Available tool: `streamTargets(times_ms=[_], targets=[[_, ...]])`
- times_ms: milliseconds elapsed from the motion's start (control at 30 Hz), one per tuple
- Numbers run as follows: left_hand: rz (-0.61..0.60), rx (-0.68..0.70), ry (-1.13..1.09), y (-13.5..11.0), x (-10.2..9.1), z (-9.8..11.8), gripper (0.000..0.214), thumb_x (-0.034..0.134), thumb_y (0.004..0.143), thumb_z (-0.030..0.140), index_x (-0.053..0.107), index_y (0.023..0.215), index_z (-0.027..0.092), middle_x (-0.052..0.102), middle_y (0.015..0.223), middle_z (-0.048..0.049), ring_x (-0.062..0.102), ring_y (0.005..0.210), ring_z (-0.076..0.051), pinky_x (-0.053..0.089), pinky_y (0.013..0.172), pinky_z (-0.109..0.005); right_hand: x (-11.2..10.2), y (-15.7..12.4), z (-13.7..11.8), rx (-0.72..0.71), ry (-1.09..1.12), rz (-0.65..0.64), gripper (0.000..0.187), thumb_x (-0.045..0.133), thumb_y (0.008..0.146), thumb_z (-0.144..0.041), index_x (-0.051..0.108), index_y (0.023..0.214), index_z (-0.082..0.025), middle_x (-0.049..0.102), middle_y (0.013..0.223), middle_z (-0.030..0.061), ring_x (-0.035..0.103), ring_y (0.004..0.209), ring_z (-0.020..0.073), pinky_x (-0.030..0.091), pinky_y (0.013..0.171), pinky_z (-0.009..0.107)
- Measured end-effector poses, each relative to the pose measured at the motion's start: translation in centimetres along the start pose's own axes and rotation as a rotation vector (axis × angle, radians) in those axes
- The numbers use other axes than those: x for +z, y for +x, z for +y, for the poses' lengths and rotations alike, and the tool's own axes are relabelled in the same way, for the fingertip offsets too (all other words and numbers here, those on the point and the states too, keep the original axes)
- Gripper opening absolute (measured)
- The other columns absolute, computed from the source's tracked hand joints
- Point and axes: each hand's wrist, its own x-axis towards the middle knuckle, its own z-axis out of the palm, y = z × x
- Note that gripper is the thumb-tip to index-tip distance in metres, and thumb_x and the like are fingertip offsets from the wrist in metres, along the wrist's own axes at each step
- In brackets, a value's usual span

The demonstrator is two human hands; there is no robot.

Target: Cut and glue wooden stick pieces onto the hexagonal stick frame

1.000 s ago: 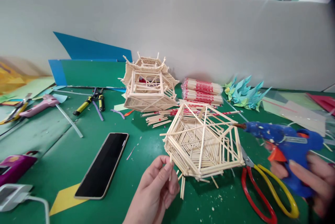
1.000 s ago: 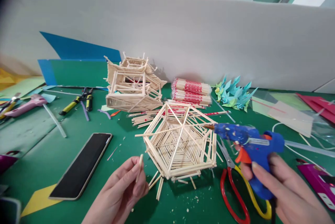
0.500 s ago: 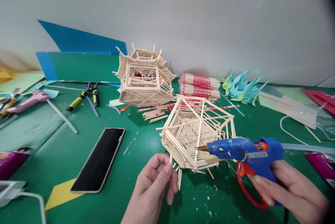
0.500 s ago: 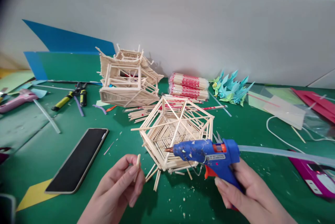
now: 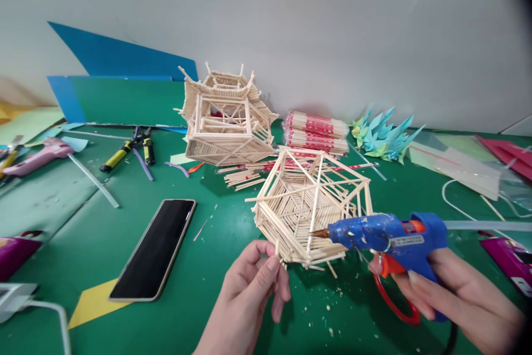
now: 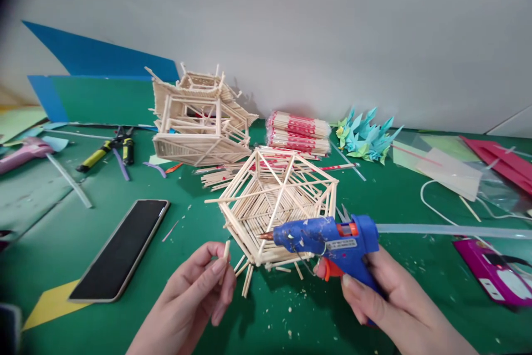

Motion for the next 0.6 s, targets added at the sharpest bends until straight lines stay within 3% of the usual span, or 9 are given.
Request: streamTargets(times_ms=[167,267,400,600], targets=[[-0.051,-0.028,-0.041,0.5,-0.4,-0.5,0.017,0.061,0.080,0.030,0.051,0.081,0.016,0.060,0.053,0.0010,0.045,0.039,-0.005,0.028,0.041,-0.016,-0.7,-0.6,0.3,0.052,-0.088,0.012,0.025,0.052,0.081,-0.049,0.059,0.069,-0.028,0.051,0.056,-0.0023,0.048,0.054,0.0153,0.045,0.051,0.024],[-0.073,-0.046,-0.040,0.5,-0.6,-0.5,0.017,0.061,0.080,0.030,0.052,0.079,0.015,0.062,0.055,-0.0007,0.049,0.039,-0.007,0.031,0.043,-0.018,-0.9,-0.7,0.4,0.095,-0.082,0.012,0.019,0.056,0.079,-0.048,0.063,0.080,-0.029,0.056,0.059,-0.0023,0.051,0.055,0.0158,0.047,0.050,0.023],[-0.059,-0.047,-0.041,0.4,-0.6,-0.4,0.018,0.062,0.079,0.030,0.052,0.075,0.016,0.063,0.055,-0.0007,0.051,0.043,-0.009,0.035,0.046,-0.020,-1.3,-0.8,0.6,0.126,-0.098,0.014,0.031,0.057,0.078,-0.048,0.060,0.106,-0.035,0.061,0.066,-0.0031,0.056,0.059,0.0165,0.049,0.053,0.022],[0.045,0.044,0.016,0.5,-0.5,-0.4,0.020,0.071,0.070,0.032,0.059,0.069,0.016,0.059,0.058,0.0008,0.049,0.053,-0.009,0.037,0.055,-0.021,-1.8,-0.7,0.2,0.116,-0.142,-0.013,0.031,0.057,0.077,-0.047,0.061,0.106,-0.037,0.064,0.074,-0.0028,0.059,0.064,0.0191,0.052,0.058,0.024]])
